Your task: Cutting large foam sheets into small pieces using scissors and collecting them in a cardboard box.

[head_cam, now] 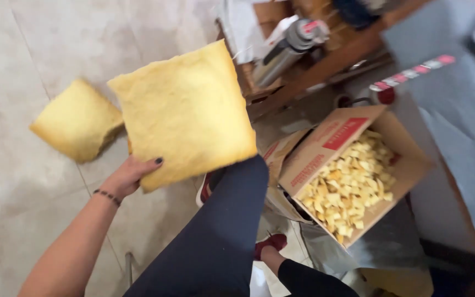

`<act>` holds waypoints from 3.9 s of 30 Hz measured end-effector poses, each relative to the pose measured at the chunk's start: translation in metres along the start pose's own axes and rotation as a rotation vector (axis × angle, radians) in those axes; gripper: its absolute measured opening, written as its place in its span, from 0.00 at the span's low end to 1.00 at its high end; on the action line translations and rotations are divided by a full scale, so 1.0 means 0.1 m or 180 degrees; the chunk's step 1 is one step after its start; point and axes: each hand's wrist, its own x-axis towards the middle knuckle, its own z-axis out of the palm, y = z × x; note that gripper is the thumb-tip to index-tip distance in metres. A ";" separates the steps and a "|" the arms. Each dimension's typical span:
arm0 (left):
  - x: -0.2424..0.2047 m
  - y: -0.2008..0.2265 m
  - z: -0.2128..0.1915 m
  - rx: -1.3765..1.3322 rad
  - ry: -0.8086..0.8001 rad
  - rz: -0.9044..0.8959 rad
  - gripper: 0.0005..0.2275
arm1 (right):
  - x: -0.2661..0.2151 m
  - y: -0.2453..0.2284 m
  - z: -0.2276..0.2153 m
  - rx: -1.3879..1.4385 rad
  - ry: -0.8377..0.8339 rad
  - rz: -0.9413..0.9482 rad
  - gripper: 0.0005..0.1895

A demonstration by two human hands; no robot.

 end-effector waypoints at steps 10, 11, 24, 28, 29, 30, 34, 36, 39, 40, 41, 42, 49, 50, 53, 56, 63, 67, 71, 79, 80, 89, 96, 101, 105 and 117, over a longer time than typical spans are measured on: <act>-0.69 0.24 1.41 0.1043 -0.1652 -0.0347 0.32 | -1.29 -1.42 3.42 -0.3689 -0.2058 -0.1336 0.41; -0.73 0.20 1.57 0.1155 -0.1701 -0.0426 0.31 | -1.34 -1.46 3.41 -0.3816 -0.1992 -0.1062 0.27; -0.47 -0.07 2.97 0.2816 -0.1621 -0.0308 0.24 | -1.16 -0.70 2.70 -0.2509 -0.1055 -0.0359 0.16; -0.19 -0.34 2.71 0.4140 -0.1350 0.1851 0.45 | -1.10 -0.61 2.77 -0.2343 -0.0943 -0.0135 0.16; -0.58 -0.39 2.79 0.3981 -0.0943 0.2136 0.25 | -1.06 -0.55 2.73 -0.2407 -0.0906 -0.0120 0.19; -0.96 -0.42 2.88 0.3813 -0.0546 0.2421 0.11 | -1.03 -0.49 2.71 -0.2465 -0.0859 -0.0112 0.21; -1.18 -1.65 2.79 0.3570 -0.2467 0.0712 0.12 | -1.05 -0.51 2.79 -0.2547 -0.0910 -0.0077 0.25; -1.14 -2.05 2.85 0.1855 -0.2358 -0.1384 0.27 | -1.05 -0.49 2.81 -0.2370 -0.1015 -0.0128 0.24; -0.76 -2.50 3.07 0.0341 -0.2065 -0.1339 0.23 | -1.14 -0.61 2.86 -0.2454 -0.1080 -0.0050 0.21; -0.67 -2.61 3.15 0.0335 -0.2085 -0.1353 0.23 | -1.14 -0.62 2.85 -0.2466 -0.1058 -0.0051 0.21; -0.59 -2.73 3.23 0.0074 -0.1912 -0.1141 0.24 | -1.14 -0.63 2.84 -0.2484 -0.1014 -0.0051 0.17; -0.51 -2.86 3.30 -0.0182 -0.1731 -0.0941 0.25 | -1.14 -0.62 2.83 -0.2498 -0.0965 -0.0041 0.14; -0.72 -2.54 3.33 -0.0223 -0.1651 -0.0994 0.20 | -1.05 -0.59 2.74 -0.3114 -0.1231 -0.0056 0.16; -0.79 -2.43 3.36 -0.0182 -0.1690 -0.0978 0.21 | -1.03 -0.60 2.75 -0.3157 -0.1197 -0.0123 0.19; -0.98 -2.13 3.40 -0.0153 -0.1622 -0.0878 0.23 | -0.99 -0.62 2.80 -0.3277 -0.1176 -0.0208 0.24; -1.11 -1.94 3.35 0.0144 -0.1533 -0.0709 0.23 | -0.93 -0.63 2.87 -0.3360 -0.1176 -0.0289 0.28; -1.09 -2.12 3.09 0.0347 -0.1421 -0.0573 0.20 | -0.80 -0.52 2.99 -0.3466 -0.1107 -0.0512 0.28; -1.00 -1.97 3.21 0.0286 -0.1457 -0.0447 0.20 | -0.84 -0.51 3.07 -0.3496 -0.0946 -0.0542 0.26; -1.05 -1.86 3.32 0.0127 -0.1473 -0.0351 0.21 | -0.90 -0.44 3.13 -0.3374 -0.0710 -0.0665 0.25; -0.95 -1.83 3.33 -0.0101 -0.1354 -0.0765 0.18 | -0.95 -0.34 3.11 -0.3381 -0.0669 -0.1022 0.14; -1.00 -1.71 3.34 0.0111 -0.1470 -0.0699 0.18 | -0.95 -0.36 3.10 -0.3276 -0.0703 -0.0931 0.14; -1.09 -1.58 3.41 0.0453 -0.1415 -0.0786 0.18 | -0.62 -0.68 3.12 -0.3262 -0.1112 -0.0792 0.24; -1.04 -1.72 3.35 0.0582 -0.1667 -0.0409 0.05 | -0.59 -0.68 3.15 -0.3322 -0.0973 -0.1024 0.27; -1.08 -1.72 3.32 0.0426 -0.1606 -0.0697 0.17 | -0.76 -0.60 3.19 -0.3427 -0.0625 -0.0996 0.18; -1.28 -1.20 3.44 0.0766 -0.1874 -0.1100 0.20 | -0.86 -0.78 3.43 -0.3106 -0.0397 -0.1013 0.18; -0.87 -1.54 3.25 -0.0733 -0.2033 -0.1249 0.36 | -0.86 -0.82 3.15 -0.3314 -0.0245 -0.1130 0.19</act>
